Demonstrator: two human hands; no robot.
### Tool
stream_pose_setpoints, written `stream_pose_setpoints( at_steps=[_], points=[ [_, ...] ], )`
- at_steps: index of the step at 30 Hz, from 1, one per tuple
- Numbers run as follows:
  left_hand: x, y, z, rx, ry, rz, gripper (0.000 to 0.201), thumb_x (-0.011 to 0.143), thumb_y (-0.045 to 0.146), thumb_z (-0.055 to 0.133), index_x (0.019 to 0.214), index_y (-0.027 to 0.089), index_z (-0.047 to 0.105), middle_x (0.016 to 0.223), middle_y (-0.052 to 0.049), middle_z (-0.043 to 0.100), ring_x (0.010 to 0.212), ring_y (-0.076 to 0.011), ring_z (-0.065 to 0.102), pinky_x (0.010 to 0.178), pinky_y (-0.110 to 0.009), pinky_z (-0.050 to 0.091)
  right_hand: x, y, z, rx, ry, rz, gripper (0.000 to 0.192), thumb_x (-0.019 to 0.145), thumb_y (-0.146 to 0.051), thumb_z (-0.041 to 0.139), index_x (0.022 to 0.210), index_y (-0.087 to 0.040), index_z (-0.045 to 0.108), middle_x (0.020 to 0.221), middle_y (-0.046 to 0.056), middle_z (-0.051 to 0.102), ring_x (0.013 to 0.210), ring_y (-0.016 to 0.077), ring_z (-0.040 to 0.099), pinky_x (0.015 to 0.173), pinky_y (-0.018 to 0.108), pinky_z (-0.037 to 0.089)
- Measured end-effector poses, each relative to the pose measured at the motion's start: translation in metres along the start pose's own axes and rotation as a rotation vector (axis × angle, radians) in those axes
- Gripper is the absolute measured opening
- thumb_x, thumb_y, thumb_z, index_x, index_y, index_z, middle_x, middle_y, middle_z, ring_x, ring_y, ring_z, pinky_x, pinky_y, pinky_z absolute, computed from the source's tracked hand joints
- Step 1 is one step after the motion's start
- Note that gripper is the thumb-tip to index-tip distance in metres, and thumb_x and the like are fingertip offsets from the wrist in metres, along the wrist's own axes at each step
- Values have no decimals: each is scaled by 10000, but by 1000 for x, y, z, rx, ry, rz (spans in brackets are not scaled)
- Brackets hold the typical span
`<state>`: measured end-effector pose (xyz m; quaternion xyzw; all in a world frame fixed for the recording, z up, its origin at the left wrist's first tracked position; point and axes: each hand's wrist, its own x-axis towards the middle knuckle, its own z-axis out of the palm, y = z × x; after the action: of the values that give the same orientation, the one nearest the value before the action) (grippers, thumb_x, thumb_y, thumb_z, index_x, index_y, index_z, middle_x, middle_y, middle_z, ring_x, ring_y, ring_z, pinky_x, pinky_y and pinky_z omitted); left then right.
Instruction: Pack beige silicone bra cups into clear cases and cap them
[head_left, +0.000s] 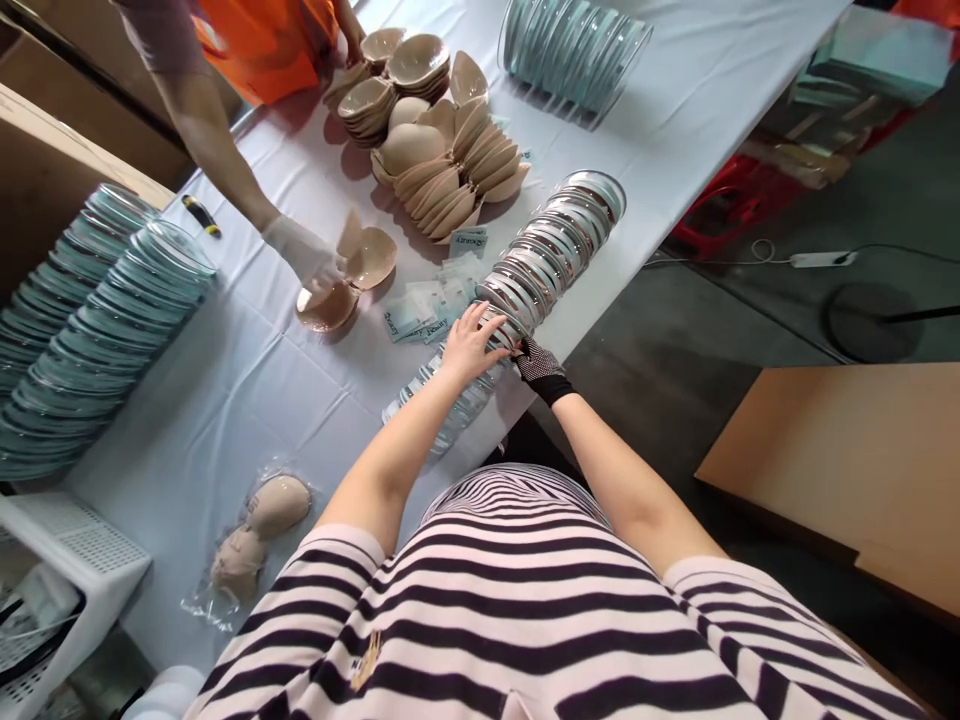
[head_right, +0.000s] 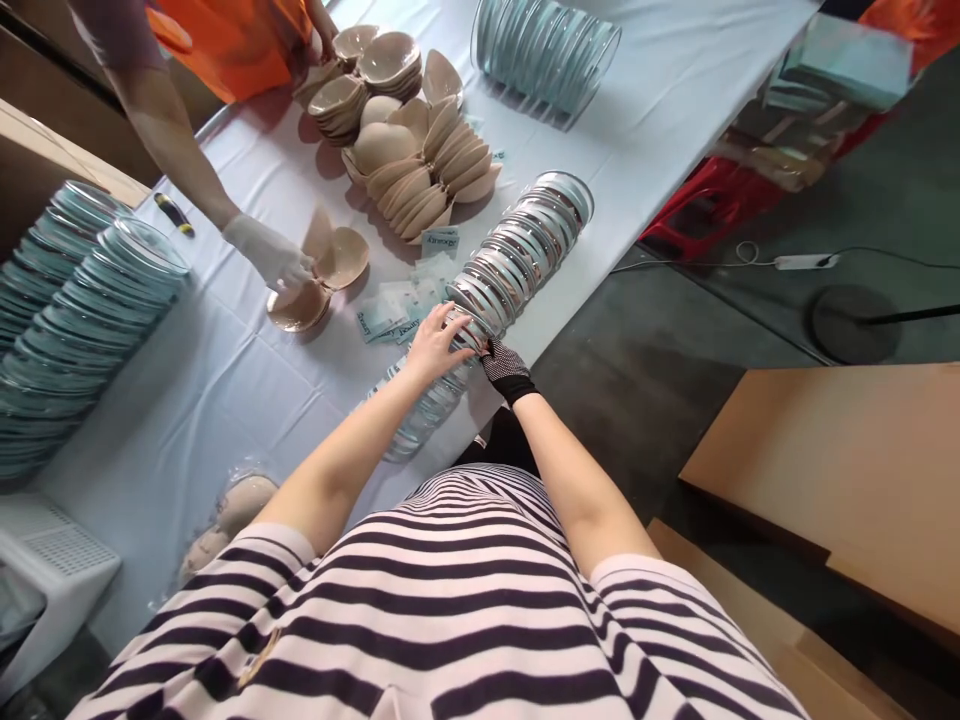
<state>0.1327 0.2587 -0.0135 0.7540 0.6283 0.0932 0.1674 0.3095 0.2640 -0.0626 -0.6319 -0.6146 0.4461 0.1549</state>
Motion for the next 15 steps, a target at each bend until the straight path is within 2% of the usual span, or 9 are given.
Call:
stream_pose_setpoints(
  at_steps=[2, 4, 6, 8, 11, 15],
  points=[
    [-1, 1, -1, 0, 7, 42, 548, 863, 465, 663, 1379, 322, 544, 1551, -65, 415, 1462, -285, 326, 1166, -488, 317, -1, 1, -4, 79, -37, 7, 222, 854, -296, 548, 1016, -191, 658, 917, 60, 719, 660, 160, 634, 659, 289, 527],
    [0, 2, -1, -4, 4, 52, 529, 869, 464, 656, 1367, 322, 549, 1518, -63, 455, 1428, -275, 372, 1156, -478, 331, -2, 3, -6, 226, -56, 43, 250, 872, -332, 519, 1007, -177, 661, 876, 51, 714, 549, 126, 579, 590, 277, 516],
    [0, 4, 0, -1, 0, 55, 539, 866, 470, 658, 1373, 329, 542, 1519, -61, 454, 1429, -279, 369, 1154, -478, 328, 2, 5, -5, 307, -61, 61, 269, 879, -342, 505, 975, -161, 679, 857, 51, 721, 542, 117, 574, 593, 270, 517],
    [0, 6, 1, -1, 4, 52, 562, 862, 471, 663, 1391, 337, 524, 1530, -59, 441, 1442, -283, 350, 1154, -484, 321, 9, 5, -6, 250, -49, 42, 219, 845, -290, 555, 920, -150, 706, 892, 63, 741, 681, 135, 641, 698, 261, 530],
    [-1, 8, 3, -27, 43, 16, 599, 848, 463, 682, 1406, 338, 503, 1543, -64, 426, 1450, -288, 340, 1144, -496, 334, 22, 2, -16, 24, -91, 18, 162, 811, -224, 601, 876, -163, 737, 913, 67, 758, 875, 168, 683, 820, 264, 515],
    [-3, 12, 5, -54, 71, -1, 566, 838, 460, 700, 1358, 313, 531, 1509, -77, 467, 1431, -288, 371, 1143, -515, 335, 27, -2, -44, -168, -354, -36, 269, 914, -345, 521, 901, -199, 746, 838, 57, 753, 743, 181, 690, 713, 285, 536]
  ],
)
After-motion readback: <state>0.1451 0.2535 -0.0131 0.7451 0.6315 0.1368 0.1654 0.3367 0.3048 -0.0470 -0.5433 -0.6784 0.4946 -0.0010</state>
